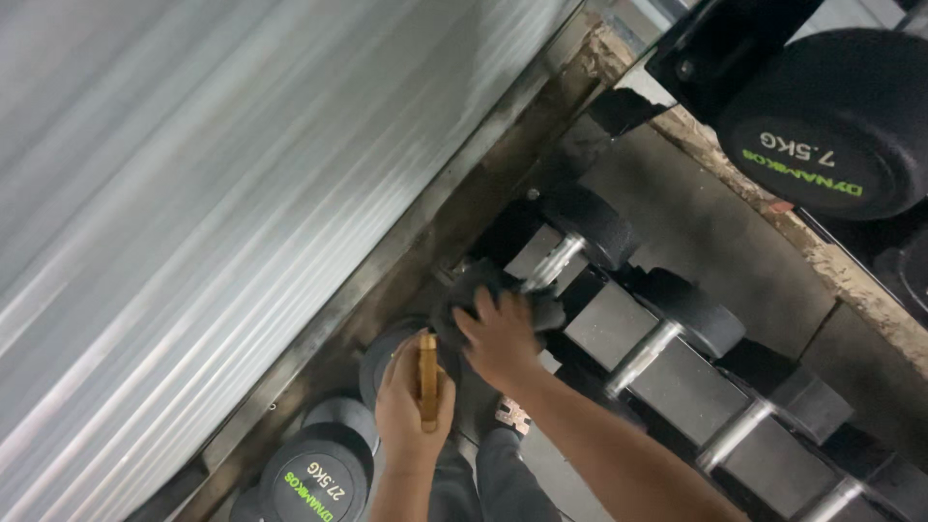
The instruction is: The person cleans a set of dumbbells by spraying them with a liquid and wiping them down with a cloth while they are stored on a weight rack.
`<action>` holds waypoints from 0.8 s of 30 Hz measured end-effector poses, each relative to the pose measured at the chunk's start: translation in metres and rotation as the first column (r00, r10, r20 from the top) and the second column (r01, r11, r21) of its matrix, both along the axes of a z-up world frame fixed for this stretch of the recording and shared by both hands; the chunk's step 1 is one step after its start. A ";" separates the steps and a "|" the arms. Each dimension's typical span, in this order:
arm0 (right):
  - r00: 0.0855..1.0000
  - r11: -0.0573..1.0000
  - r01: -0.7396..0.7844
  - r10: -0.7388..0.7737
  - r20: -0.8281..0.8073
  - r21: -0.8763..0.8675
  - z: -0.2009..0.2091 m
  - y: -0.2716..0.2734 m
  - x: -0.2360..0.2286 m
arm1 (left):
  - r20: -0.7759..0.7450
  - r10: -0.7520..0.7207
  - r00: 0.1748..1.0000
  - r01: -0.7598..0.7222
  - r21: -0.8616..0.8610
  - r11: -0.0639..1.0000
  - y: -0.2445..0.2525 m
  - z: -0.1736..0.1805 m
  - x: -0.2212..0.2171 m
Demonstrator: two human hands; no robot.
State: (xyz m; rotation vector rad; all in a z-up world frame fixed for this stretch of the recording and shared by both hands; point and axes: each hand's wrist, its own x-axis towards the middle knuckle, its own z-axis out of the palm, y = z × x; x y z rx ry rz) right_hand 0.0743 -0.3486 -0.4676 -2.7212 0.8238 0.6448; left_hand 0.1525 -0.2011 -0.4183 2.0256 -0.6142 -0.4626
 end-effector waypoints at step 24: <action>0.842 0.938 0.086 0.112 0.528 -0.336 -0.077 0.053 -0.136 | 0.041 0.007 0.999 -0.008 0.030 1.000 -0.014 0.011 -0.027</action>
